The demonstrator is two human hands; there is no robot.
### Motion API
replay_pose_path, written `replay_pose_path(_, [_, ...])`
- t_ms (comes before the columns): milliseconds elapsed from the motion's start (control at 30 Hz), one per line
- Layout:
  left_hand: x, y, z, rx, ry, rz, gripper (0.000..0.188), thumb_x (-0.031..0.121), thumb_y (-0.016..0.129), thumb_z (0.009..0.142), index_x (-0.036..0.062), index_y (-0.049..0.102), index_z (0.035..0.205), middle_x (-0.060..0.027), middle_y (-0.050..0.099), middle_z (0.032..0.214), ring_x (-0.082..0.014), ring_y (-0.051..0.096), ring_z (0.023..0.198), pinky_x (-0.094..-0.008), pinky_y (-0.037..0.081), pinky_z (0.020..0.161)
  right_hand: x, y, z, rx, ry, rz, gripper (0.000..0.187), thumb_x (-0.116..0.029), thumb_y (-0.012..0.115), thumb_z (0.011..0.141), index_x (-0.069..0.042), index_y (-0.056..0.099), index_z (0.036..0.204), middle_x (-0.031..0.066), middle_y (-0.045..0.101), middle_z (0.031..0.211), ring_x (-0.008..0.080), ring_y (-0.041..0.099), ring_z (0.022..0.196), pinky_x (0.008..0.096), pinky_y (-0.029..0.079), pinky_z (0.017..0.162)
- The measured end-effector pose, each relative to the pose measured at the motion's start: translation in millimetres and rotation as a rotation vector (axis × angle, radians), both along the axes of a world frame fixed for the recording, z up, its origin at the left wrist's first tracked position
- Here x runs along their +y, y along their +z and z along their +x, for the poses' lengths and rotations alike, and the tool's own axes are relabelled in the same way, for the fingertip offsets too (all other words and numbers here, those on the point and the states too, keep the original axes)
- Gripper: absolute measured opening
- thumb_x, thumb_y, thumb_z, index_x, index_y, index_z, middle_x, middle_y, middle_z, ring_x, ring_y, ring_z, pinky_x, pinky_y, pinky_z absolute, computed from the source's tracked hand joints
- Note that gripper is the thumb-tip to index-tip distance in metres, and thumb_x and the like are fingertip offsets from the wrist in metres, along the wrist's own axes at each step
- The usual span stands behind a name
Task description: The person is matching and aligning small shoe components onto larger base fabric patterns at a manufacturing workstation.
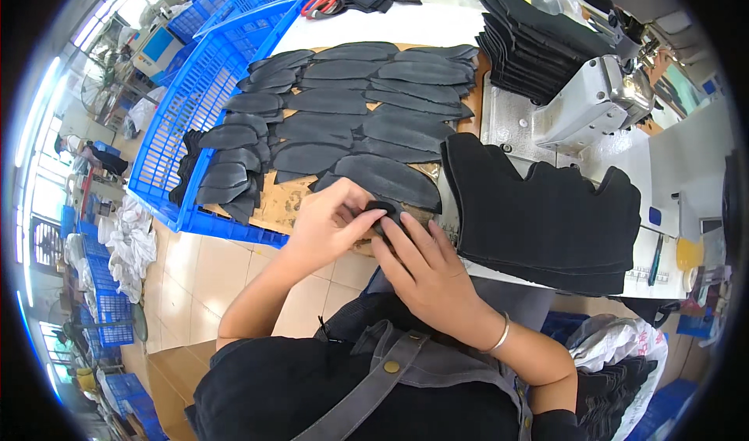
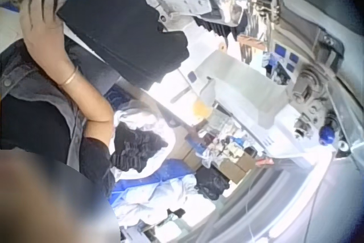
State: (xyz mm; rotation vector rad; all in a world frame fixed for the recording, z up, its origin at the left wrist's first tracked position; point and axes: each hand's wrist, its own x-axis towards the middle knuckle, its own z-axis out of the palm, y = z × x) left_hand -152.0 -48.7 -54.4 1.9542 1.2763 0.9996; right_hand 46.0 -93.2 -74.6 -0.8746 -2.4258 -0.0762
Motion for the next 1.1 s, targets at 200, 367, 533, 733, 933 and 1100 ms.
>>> replay_pose_path(200, [25.8,10.8,-46.8,-0.453,0.529,0.058,0.020,0.017,0.071,0.087,0.0081,0.054,0.083,0.0025,0.053,0.070,-0.0056,0.052,0.057,-0.0207,0.045,0.050,-2.4,-8.9,-4.2,0.014,-0.051,-0.089,0.052,-0.018,0.069,0.078,-0.006,0.054,0.127,0.0114,0.055,0.121,0.0309,0.050,0.119,0.0472,0.039,0.102])
replay_pose_path(367, [33.6,32.8,-107.7,-0.719,0.817,0.386,0.016,0.021,0.066,0.091,0.0109,0.054,0.087,-0.0012,0.063,0.081,-0.0068,0.060,0.067,-0.0213,0.048,0.056,-2.9,-5.8,-9.1,0.067,-0.075,-0.123,0.051,-0.014,0.069,0.077,-0.004,0.055,0.125,0.0136,0.054,0.120,0.0318,0.051,0.118,0.0465,0.040,0.102])
replay_pose_path(533, [9.2,56.1,-56.7,-0.791,0.665,0.486,0.017,0.019,0.064,0.093,0.0075,0.052,0.093,-0.0064,0.064,0.084,-0.0138,0.063,0.071,-0.0232,0.050,0.060,-2.1,-5.0,-11.0,0.324,-0.081,-0.223,0.049,-0.007,0.071,0.075,-0.003,0.056,0.121,0.0216,0.052,0.122,0.0380,0.054,0.114,0.0465,0.047,0.095])
replay_pose_path(733, [-30.7,54.2,44.0,-1.182,-0.579,-0.069,0.025,0.003,0.068,0.084,0.0045,0.045,0.092,-0.0237,0.064,0.089,-0.0291,0.067,0.078,-0.0378,0.057,0.073,-24.2,63.6,26.0,0.811,0.195,-0.351,0.083,-0.019,0.088,0.064,0.002,0.045,0.132,0.0235,0.059,0.118,0.0396,0.057,0.112,0.0467,0.045,0.094])
replay_pose_path(933, [-21.0,48.5,86.4,-0.654,-0.390,0.185,0.037,-0.008,0.078,0.066,0.0041,0.051,0.088,-0.0173,0.063,0.082,-0.0176,0.058,0.068,-0.0266,0.047,0.063,-34.3,91.7,118.4,0.712,0.024,-0.731,0.024,-0.008,0.079,0.074,0.000,0.063,0.090,0.0110,0.063,0.081,0.0231,0.062,0.066,0.0279,0.050,0.060])
replay_pose_path(1100, [-28.9,66.1,139.1,-0.724,-0.082,-0.304,0.039,-0.014,0.073,0.072,0.0009,0.047,0.098,-0.0084,0.058,0.088,-0.0094,0.055,0.074,-0.0207,0.045,0.067,-19.1,112.4,154.3,0.902,-0.359,-0.937,0.016,-0.005,0.072,0.082,0.002,0.060,0.092,0.0018,0.059,0.078,0.0056,0.057,0.070,0.0212,0.047,0.062])
